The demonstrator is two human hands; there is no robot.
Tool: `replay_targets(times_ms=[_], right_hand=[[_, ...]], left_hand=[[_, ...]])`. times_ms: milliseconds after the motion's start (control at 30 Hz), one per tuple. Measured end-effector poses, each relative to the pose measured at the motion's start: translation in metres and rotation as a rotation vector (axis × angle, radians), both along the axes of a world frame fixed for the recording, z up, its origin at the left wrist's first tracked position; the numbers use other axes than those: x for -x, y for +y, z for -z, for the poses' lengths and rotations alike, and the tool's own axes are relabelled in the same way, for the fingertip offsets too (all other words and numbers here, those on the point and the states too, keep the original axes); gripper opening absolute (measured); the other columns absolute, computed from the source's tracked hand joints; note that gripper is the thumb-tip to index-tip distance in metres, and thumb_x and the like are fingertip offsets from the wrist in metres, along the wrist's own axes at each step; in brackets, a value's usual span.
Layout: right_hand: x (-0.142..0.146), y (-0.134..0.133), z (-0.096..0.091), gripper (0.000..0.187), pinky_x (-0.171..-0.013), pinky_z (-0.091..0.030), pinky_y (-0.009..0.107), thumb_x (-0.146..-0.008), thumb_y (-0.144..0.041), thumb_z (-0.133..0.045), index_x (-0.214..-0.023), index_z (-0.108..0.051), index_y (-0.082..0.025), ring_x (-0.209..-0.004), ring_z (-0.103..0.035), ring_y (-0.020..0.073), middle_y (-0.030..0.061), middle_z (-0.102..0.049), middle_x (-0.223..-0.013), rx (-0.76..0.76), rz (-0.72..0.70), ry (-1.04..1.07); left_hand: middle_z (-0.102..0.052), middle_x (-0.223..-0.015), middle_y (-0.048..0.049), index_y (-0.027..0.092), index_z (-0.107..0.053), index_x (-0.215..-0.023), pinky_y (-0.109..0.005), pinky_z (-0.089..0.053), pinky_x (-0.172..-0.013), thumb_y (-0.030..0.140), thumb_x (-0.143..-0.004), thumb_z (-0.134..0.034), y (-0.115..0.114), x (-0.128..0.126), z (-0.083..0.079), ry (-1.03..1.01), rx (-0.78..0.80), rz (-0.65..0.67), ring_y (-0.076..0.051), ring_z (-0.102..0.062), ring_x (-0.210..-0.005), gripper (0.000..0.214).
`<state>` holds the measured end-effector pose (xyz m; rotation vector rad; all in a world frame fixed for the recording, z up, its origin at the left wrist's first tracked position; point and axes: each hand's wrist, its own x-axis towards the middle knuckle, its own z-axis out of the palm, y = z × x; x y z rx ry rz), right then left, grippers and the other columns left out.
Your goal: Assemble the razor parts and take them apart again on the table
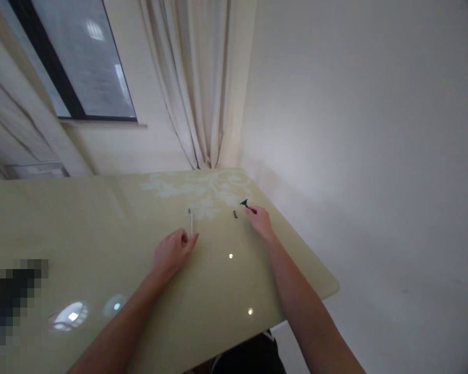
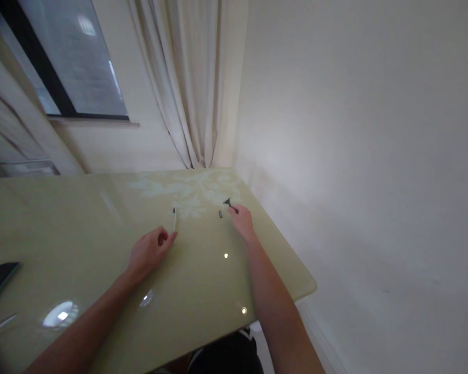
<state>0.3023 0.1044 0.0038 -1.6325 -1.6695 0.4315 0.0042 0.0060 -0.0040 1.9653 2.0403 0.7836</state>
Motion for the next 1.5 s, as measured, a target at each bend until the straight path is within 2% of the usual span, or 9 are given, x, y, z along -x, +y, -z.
replay_targets(times_ms=[233,667,800,967,1100,1233,1333,1433,1500], right_hand=[[0.009,0.009,0.018,0.024,-0.078,-0.049,0.028,-0.089,-0.034,-0.07,-0.102,-0.081,-0.018,-0.091,-0.072,0.0234,0.0102,-0.079,-0.096,0.09,0.197,-0.067],[0.026,0.011,0.022,0.031,-0.076,-0.048,0.032,-0.099,-0.041,-0.061,-0.107,-0.08,-0.017,-0.096,-0.07,0.027,0.0177,-0.072,-0.11,0.128,0.274,-0.381],[0.026,0.005,0.02,0.03,-0.081,-0.047,0.035,-0.1,-0.038,-0.059,-0.104,-0.078,-0.015,-0.104,-0.064,0.0295,0.0195,-0.067,-0.115,0.018,0.243,-0.397],[0.034,-0.013,0.01,0.033,-0.093,-0.042,0.034,-0.103,-0.038,-0.051,-0.107,-0.075,-0.016,-0.107,-0.059,0.0258,0.0136,-0.068,-0.106,-0.285,0.067,-0.181],[0.073,-0.03,0.007,0.064,-0.074,-0.043,0.03,-0.106,-0.062,-0.032,-0.091,-0.076,-0.017,-0.077,-0.062,0.0194,0.0065,-0.066,-0.078,-0.097,-0.3,0.227],[0.111,-0.043,0.01,0.069,-0.068,-0.044,0.028,-0.1,-0.074,-0.033,-0.094,-0.071,-0.017,-0.074,-0.058,0.0167,0.005,-0.065,-0.083,0.076,-0.654,0.558],[0.114,-0.04,0.009,0.06,-0.065,-0.045,0.028,-0.094,-0.076,-0.047,-0.082,-0.063,-0.019,-0.07,-0.055,0.0161,0.0027,-0.061,-0.077,0.103,-0.636,0.73],[0.094,-0.026,0.005,0.06,-0.059,-0.04,0.026,-0.091,-0.078,-0.048,-0.073,-0.054,-0.021,-0.062,-0.048,0.0143,0.0003,-0.053,-0.069,-0.015,-0.416,0.857],[0.074,-0.015,0.004,0.061,-0.054,-0.035,0.026,-0.091,-0.08,-0.045,-0.07,-0.05,-0.023,-0.056,-0.04,0.0134,-0.0025,-0.044,-0.062,-0.083,-0.241,0.876]], left_hand=[[-0.071,-0.078,-0.0079,0.022,-0.056,-0.071,-0.032,-0.033,-0.062,0.063,-0.096,-0.043,0.0,-0.009,0.0,0.292,0.119,0.02,-0.026,-0.066,-0.074,0.05],[-0.074,-0.082,-0.0101,0.021,-0.063,-0.075,-0.033,-0.039,-0.066,0.05,-0.1,-0.039,0.002,-0.012,0.003,0.375,0.109,0.024,-0.026,-0.069,-0.077,0.045],[-0.075,-0.086,-0.0105,0.021,-0.065,-0.078,-0.033,-0.039,-0.066,0.041,-0.1,-0.04,0.001,-0.01,0.003,0.385,0.107,0.01,-0.025,-0.07,-0.079,0.039],[-0.072,-0.081,-0.0071,0.021,-0.062,-0.073,-0.031,-0.038,-0.064,0.035,-0.099,-0.045,0.0,-0.005,0.006,0.362,-0.08,-0.034,-0.022,-0.067,-0.076,0.034],[-0.065,-0.069,-0.0036,0.022,-0.057,-0.066,-0.032,-0.041,-0.068,0.031,-0.1,-0.048,-0.005,-0.016,0.003,0.369,-0.468,0.06,-0.02,-0.062,-0.072,0.036],[-0.063,-0.067,-0.0031,0.023,-0.058,-0.068,-0.032,-0.043,-0.074,0.031,-0.101,-0.048,-0.008,-0.032,-0.004,0.369,-0.611,0.257,-0.019,-0.059,-0.07,0.036],[-0.066,-0.075,-0.0058,0.023,-0.062,-0.076,-0.032,-0.045,-0.08,0.032,-0.105,-0.036,0.002,-0.036,-0.01,0.315,-0.492,0.325,-0.021,-0.061,-0.078,0.04],[-0.068,-0.084,-0.0079,0.022,-0.064,-0.083,-0.033,-0.046,-0.083,0.035,-0.107,-0.026,0.028,-0.041,-0.012,0.167,-0.27,0.282,-0.022,-0.063,-0.087,0.046],[-0.07,-0.088,-0.0085,0.02,-0.066,-0.086,-0.033,-0.047,-0.082,0.04,-0.105,-0.033,0.051,-0.051,-0.009,0.065,-0.118,0.25,-0.023,-0.065,-0.09,0.043]])
